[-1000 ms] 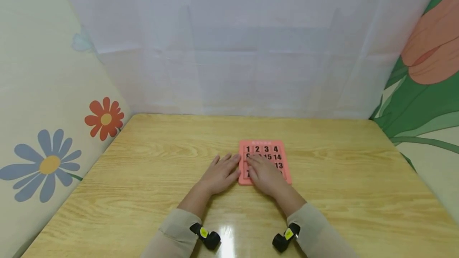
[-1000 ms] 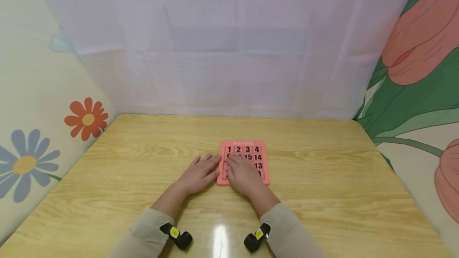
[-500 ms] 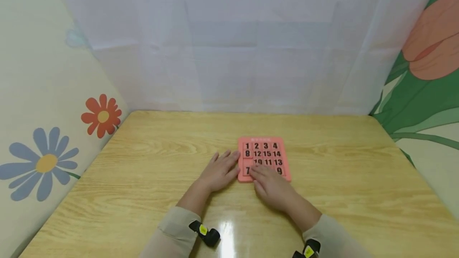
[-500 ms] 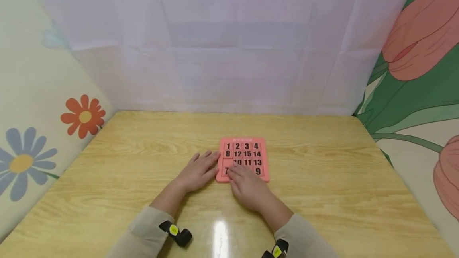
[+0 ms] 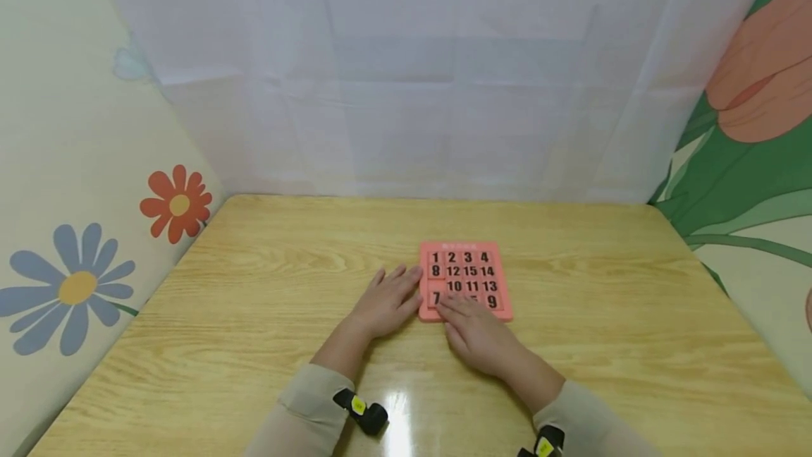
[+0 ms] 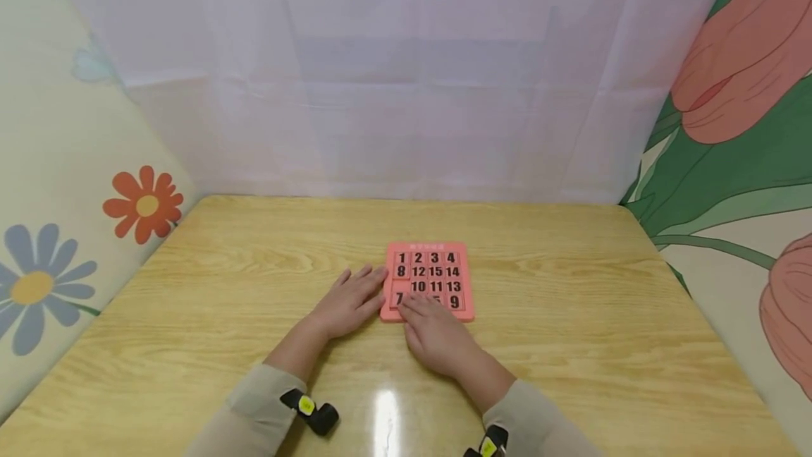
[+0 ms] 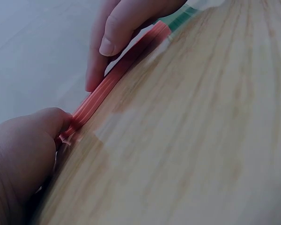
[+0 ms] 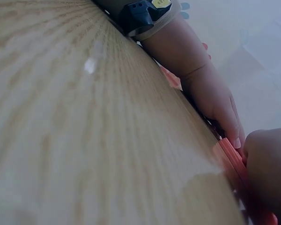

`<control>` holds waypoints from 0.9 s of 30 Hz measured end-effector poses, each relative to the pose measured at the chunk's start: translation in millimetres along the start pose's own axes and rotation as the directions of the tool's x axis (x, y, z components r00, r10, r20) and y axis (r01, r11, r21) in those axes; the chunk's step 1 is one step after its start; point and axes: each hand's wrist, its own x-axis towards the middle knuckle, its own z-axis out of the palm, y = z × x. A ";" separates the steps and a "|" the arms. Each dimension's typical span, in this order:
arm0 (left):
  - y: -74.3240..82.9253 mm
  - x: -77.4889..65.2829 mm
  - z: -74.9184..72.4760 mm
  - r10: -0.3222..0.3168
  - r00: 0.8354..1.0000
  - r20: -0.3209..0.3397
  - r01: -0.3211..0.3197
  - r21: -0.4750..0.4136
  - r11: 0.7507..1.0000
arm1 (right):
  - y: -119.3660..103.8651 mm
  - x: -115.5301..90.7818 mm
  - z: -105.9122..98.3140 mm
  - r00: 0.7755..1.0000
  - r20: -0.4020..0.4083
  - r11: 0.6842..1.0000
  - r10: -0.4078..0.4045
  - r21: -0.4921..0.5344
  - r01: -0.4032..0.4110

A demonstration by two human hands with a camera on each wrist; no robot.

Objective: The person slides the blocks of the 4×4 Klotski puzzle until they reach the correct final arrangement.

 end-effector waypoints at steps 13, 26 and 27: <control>-1.6 0.2 1.1 -0.005 1.000 0.016 0.005 0.006 1.000 | 5.1 13.9 1.9 0.999 -0.013 0.999 0.041 -0.007 -0.042; -1.2 0.6 2.2 0.006 1.000 -0.006 -0.006 0.005 1.000 | 7.4 21.1 1.6 0.997 -0.001 0.997 0.075 0.034 -0.075; -1.3 0.6 2.1 0.005 1.000 -0.005 -0.005 0.005 1.000 | 7.4 21.3 1.7 0.997 -0.003 0.997 0.074 0.034 -0.074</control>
